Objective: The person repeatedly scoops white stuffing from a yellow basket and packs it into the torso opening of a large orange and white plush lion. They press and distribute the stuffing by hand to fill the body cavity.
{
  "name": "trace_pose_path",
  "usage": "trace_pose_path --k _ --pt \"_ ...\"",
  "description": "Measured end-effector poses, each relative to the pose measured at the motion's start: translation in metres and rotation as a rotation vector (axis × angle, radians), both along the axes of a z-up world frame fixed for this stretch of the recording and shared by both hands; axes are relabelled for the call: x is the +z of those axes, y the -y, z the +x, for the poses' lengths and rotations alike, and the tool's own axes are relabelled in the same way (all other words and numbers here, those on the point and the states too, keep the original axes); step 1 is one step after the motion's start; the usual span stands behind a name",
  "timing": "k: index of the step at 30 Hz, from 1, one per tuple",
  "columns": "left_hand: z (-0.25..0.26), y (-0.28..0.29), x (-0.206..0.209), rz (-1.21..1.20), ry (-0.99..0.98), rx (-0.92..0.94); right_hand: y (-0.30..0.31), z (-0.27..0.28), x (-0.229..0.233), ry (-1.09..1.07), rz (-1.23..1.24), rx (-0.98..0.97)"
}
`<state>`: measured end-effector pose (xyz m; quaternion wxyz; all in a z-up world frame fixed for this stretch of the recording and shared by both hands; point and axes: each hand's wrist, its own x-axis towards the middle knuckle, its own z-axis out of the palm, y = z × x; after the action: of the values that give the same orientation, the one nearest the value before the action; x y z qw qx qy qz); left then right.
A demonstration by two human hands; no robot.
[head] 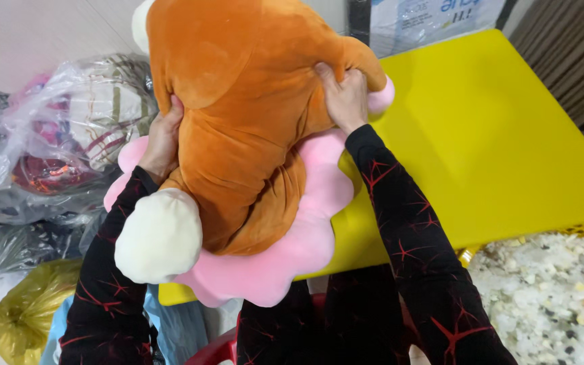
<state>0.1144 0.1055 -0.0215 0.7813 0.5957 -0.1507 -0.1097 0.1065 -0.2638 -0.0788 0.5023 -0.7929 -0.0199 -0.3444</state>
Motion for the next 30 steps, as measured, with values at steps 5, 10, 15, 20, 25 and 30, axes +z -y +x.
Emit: trace_pose_path --k 5,10,15,20,25,30 --pt "0.011 -0.006 -0.004 -0.002 0.008 0.01 0.015 0.03 -0.016 -0.282 0.12 -0.004" --pt "0.011 -0.01 -0.002 -0.018 -0.003 -0.043 0.059 0.013 0.007 -0.115 0.804 0.539" --pt "-0.003 0.0 0.01 0.003 -0.024 -0.065 0.094 0.0 0.032 -0.092 0.981 0.805" --pt "-0.04 0.036 0.037 0.301 0.075 0.078 0.132 -0.007 0.019 0.013 1.028 0.734" --pt "-0.118 0.115 0.052 0.804 0.755 -0.019 0.189 -0.059 0.011 -0.267 1.158 0.512" --pt "-0.202 0.199 0.018 1.088 1.122 -0.103 0.192 -0.133 0.056 -0.383 0.689 0.44"
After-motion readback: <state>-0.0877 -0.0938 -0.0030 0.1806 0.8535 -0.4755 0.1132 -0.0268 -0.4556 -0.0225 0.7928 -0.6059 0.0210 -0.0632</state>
